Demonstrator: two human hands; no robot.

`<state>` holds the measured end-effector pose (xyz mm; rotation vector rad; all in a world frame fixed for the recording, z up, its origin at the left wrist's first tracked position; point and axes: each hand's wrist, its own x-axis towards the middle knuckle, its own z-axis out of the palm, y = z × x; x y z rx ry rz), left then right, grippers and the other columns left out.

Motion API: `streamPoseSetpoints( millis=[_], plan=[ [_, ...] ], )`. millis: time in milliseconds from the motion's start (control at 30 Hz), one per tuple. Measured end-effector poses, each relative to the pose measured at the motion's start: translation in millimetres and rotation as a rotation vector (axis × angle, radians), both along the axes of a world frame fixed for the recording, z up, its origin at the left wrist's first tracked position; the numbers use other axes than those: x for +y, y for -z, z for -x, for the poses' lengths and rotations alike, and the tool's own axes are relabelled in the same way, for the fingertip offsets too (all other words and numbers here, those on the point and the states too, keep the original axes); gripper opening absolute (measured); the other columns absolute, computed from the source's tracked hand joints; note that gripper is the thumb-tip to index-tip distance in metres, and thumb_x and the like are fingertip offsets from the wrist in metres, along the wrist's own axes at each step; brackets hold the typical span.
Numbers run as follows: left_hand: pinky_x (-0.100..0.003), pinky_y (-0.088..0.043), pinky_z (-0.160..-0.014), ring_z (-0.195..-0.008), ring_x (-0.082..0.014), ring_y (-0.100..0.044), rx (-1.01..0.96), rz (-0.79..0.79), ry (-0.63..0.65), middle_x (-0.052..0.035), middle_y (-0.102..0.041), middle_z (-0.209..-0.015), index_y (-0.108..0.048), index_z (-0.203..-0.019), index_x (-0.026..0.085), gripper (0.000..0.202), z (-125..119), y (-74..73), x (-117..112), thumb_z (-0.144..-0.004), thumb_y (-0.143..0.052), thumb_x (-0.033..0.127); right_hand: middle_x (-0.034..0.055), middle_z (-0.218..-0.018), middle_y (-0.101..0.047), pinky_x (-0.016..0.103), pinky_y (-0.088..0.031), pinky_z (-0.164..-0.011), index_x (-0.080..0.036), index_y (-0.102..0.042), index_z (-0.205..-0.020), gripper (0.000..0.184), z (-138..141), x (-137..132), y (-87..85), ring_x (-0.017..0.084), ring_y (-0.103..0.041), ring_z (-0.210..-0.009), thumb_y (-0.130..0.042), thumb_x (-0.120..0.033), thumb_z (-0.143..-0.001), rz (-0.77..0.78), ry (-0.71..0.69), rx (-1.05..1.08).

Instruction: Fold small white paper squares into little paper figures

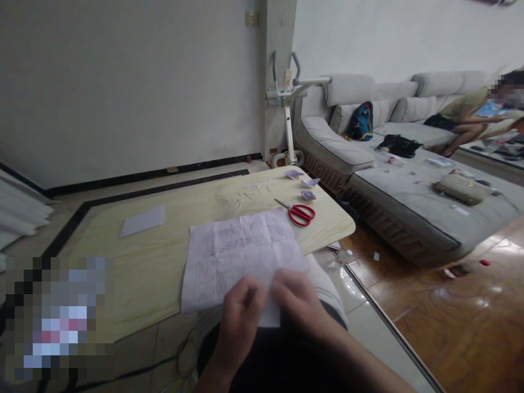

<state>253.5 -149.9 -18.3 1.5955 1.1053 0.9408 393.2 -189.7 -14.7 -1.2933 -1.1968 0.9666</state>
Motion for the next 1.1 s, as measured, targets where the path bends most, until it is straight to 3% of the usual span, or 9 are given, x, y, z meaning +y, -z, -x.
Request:
streamPoseSetpoints(
  millis=[167, 367, 533, 700, 800, 967, 1100],
  plan=[
    [-0.019, -0.04, -0.049, -0.054, -0.0123, -0.05, -0.005, -0.071, 0.096, 0.0052, -0.05, -0.055, -0.055, -0.063, 0.02, 0.027, 1.0, 0.4, 0.8, -0.087, -0.057, 0.033, -0.0055, -0.056, -0.039, 0.024, -0.033, -0.053, -0.02, -0.042, -0.058, 0.029, -2.4, -2.6, -5.1, 0.011, -0.038, -0.055, -0.051, -0.025, -0.085, -0.084, 0.012, -0.09],
    [-0.022, -0.05, -0.062, -0.067, -0.0157, -0.065, 0.025, -0.181, 0.193, -0.0001, -0.07, -0.071, -0.068, -0.076, 0.02, 0.016, 5.5, -4.5, 7.0, -0.089, -0.061, 0.026, -0.0035, -0.058, -0.045, 0.025, -0.032, -0.054, -0.021, -0.043, -0.06, 0.027, -10.7, -3.4, -7.4, 0.012, -0.042, -0.056, -0.05, -0.017, -0.086, -0.282, 0.032, -0.354],
    [-0.022, -0.05, -0.064, -0.067, -0.0148, -0.065, 0.079, -0.394, 0.246, -0.0006, -0.07, -0.072, -0.068, -0.077, 0.021, 0.016, 14.6, -13.7, 8.9, -0.091, -0.061, 0.019, -0.0001, -0.058, -0.049, 0.029, -0.029, -0.055, -0.022, -0.047, -0.065, 0.021, -18.2, -8.7, -17.5, 0.016, -0.042, -0.058, -0.049, -0.013, -0.085, -0.552, -0.05, -0.663],
    [-0.023, -0.048, -0.062, -0.065, -0.0141, -0.063, 0.077, -0.528, 0.283, -0.0004, -0.068, -0.07, -0.068, -0.079, 0.021, 0.018, 21.4, -23.7, 3.6, -0.092, -0.057, 0.014, 0.0009, -0.058, -0.052, 0.032, -0.029, -0.055, -0.022, -0.052, -0.069, 0.017, -21.3, -11.6, -19.6, 0.017, -0.04, -0.059, -0.052, -0.011, -0.082, -0.621, -0.076, -0.771],
    [-0.023, -0.047, -0.061, -0.063, -0.0137, -0.06, 0.051, -0.489, 0.259, 0.0009, -0.065, -0.067, -0.066, -0.077, 0.021, 0.02, 21.2, -23.8, 1.0, -0.093, -0.056, 0.016, 0.0017, -0.059, -0.055, 0.033, -0.031, -0.056, -0.022, -0.053, -0.069, 0.017, -21.2, -10.3, -16.3, 0.018, -0.042, -0.059, -0.053, -0.012, -0.083, -0.627, -0.08, -0.764],
    [-0.024, -0.046, -0.058, -0.062, -0.0146, -0.058, -0.007, -0.287, 0.246, 0.0009, -0.061, -0.066, -0.065, -0.073, 0.021, 0.026, 18.8, -22.9, -0.9, -0.096, -0.053, 0.026, 0.0018, -0.058, -0.056, 0.033, -0.031, -0.055, -0.023, -0.054, -0.072, 0.015, -20.5, -8.3, -18.6, 0.018, -0.044, -0.058, -0.052, -0.014, -0.084, -0.668, -0.07, -0.748],
    [-0.024, -0.048, -0.063, -0.068, -0.0163, -0.06, -0.131, -0.126, 0.067, 0.0004, -0.063, -0.07, -0.065, -0.073, 0.021, 0.031, 21.8, -26.6, 3.6, -0.097, -0.048, 0.031, 0.002, -0.058, -0.055, 0.032, -0.031, -0.054, -0.023, -0.052, -0.07, 0.017, -23.3, -10.6, -22.8, 0.018, -0.043, -0.058, -0.051, -0.01, -0.081, -0.666, -0.019, -0.707]
  ],
)
